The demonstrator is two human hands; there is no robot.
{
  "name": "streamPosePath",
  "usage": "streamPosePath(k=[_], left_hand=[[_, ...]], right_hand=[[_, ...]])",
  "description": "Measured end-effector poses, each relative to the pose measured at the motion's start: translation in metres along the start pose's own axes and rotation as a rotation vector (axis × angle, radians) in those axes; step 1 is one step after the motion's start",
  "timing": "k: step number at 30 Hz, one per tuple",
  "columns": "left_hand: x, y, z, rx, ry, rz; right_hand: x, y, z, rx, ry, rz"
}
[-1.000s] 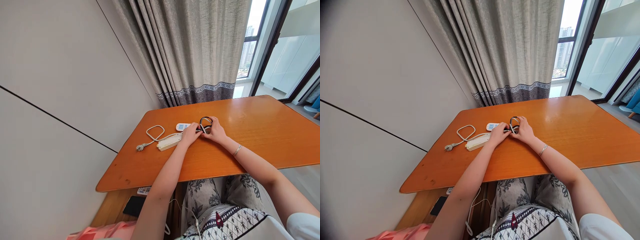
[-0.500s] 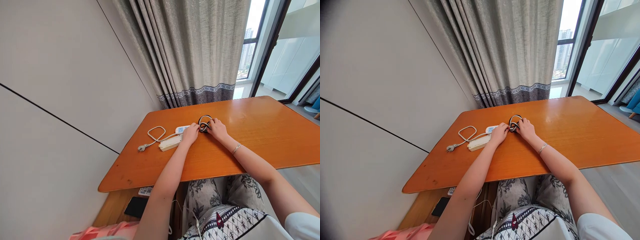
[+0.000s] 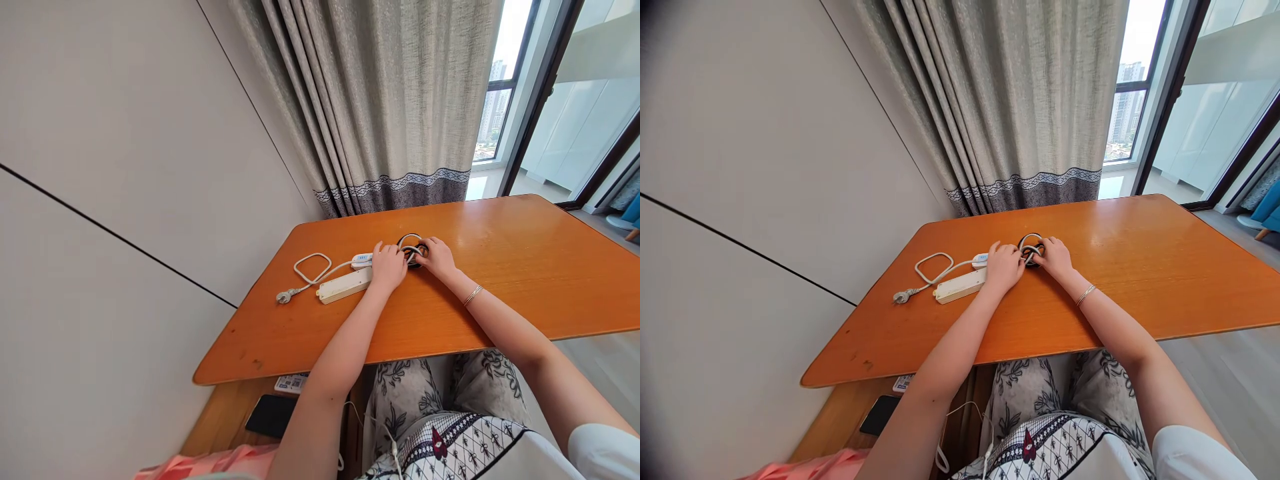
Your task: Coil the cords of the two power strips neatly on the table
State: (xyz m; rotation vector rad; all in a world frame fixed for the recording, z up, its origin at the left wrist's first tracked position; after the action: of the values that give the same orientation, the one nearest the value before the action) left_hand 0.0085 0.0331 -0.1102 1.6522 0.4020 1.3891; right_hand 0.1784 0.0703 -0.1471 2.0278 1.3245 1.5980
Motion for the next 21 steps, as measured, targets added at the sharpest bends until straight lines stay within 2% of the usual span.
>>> streamPosePath(k=[4, 10, 21], left_hand=[[0.001, -0.006, 0.011, -0.011, 0.024, -0.038], [0.001, -0.016, 0.004, -0.017, 0.089, -0.062], [0.001, -0.012, -0.002, -0.070, 0.165, -0.032]], right_hand=[[-0.001, 0.001, -0.002, 0.108, 0.023, 0.034], [0.000, -0.005, -0.001, 0.171, -0.009, -0.003], [0.000, -0.016, 0.002, 0.313, -0.104, 0.012]])
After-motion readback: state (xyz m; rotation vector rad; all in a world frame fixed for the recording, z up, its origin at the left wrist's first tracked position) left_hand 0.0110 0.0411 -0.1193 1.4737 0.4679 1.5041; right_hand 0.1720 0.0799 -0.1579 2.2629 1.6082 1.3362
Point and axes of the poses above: each hand's wrist, its own x-axis towards the middle knuckle, its own y-axis out of the back of the hand, z = x × y, the point moved 1 cm from there along x, towards the middle knuckle, and after that the axes turned 15 degrees about z, right-handed, at the moved point
